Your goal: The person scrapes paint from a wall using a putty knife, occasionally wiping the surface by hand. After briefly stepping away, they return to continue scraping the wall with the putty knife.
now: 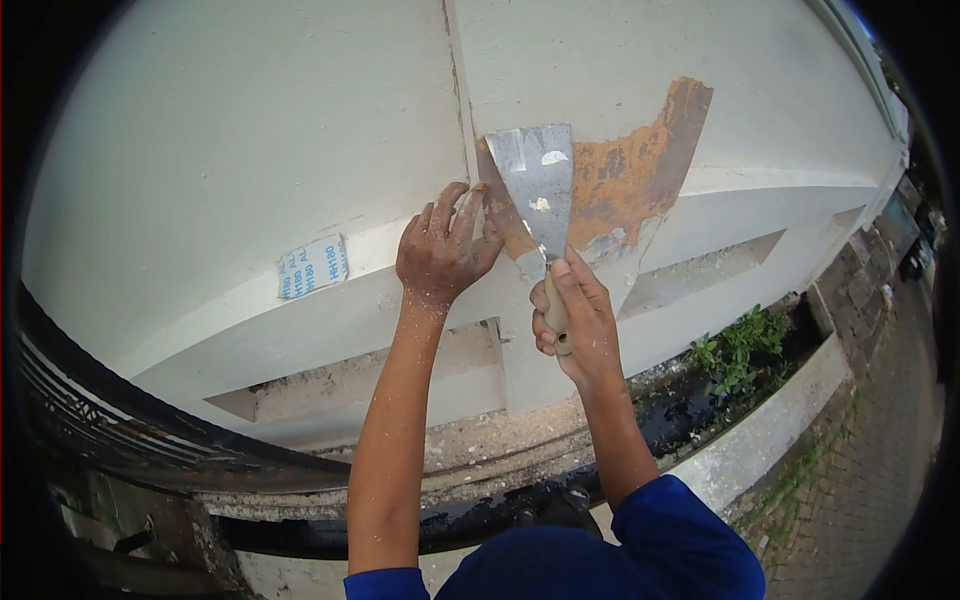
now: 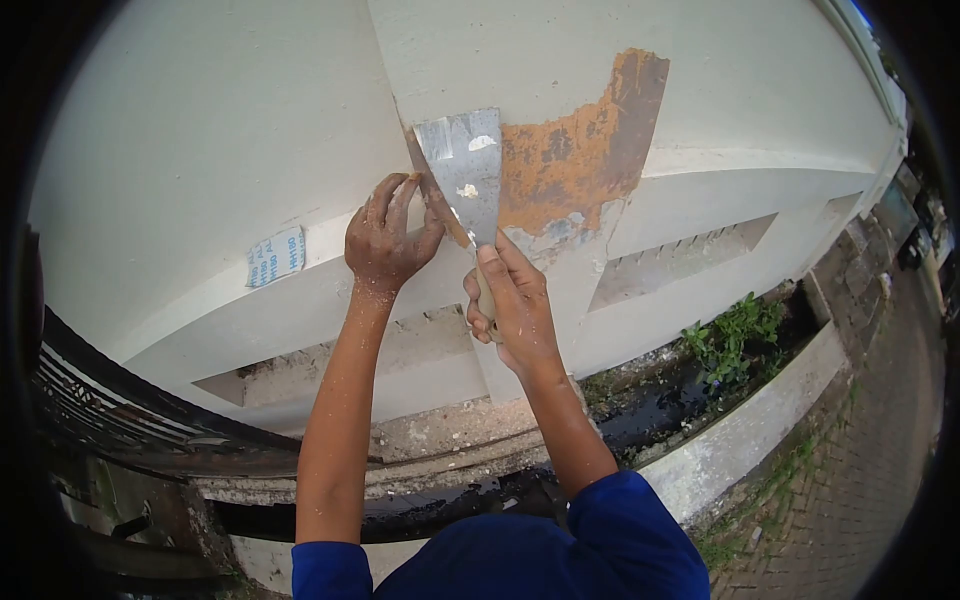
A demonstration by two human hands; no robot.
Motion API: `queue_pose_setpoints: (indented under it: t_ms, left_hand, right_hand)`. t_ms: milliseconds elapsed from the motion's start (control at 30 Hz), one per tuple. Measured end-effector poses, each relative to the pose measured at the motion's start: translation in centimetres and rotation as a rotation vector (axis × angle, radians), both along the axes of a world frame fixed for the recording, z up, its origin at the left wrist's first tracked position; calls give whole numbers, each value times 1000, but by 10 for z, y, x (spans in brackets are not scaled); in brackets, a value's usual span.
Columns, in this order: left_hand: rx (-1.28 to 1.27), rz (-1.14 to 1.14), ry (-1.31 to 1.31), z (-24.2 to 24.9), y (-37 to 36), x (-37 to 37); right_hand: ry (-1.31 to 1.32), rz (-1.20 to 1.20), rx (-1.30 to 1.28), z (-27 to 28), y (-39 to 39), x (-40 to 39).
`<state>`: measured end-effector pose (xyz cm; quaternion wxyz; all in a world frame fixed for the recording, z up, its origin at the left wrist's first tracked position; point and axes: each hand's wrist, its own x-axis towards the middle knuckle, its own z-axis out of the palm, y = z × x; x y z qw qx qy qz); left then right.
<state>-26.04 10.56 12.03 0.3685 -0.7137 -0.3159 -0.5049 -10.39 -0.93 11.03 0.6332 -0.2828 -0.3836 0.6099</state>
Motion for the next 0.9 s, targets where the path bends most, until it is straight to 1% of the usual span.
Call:
queue_pose_setpoints:
  t_ms: [100, 167, 233, 333, 400, 433, 633, 733, 833, 900]
  left_hand:
    - [3, 5, 4, 4, 2, -1]
    - [24, -17, -8, 0, 3, 0]
    - [-13, -3, -2, -2, 1, -1]
    - [-10, 7, 3, -1, -1, 1]
    - [-9, 6, 11, -2, 1, 1]
    - [-15, 4, 12, -2, 1, 2]
    - [-75, 24, 21, -3, -2, 4]
    - [-56, 23, 34, -5, 1, 4]
    - [-41, 25, 49, 1, 4, 4]
    - [-78, 36, 58, -6, -2, 4]
  right_hand:
    - [-43, -4, -17, -14, -2, 3]
    - [-51, -5, -11, -8, 2, 1]
    - [-26, -6, 9, 7, 9, -3]
    - [-13, -5, 10, 4, 2, -3]
    - [-16, -22, -39, -24, -3, 4]
    - [-17, -27, -55, -26, -2, 5]
    - [26, -50, 7, -4, 11, 4]
    - [34, -88, -35, -27, 4, 8]
    - [30, -86, -36, -23, 14, 8]
    - [67, -53, -24, -14, 15, 5]
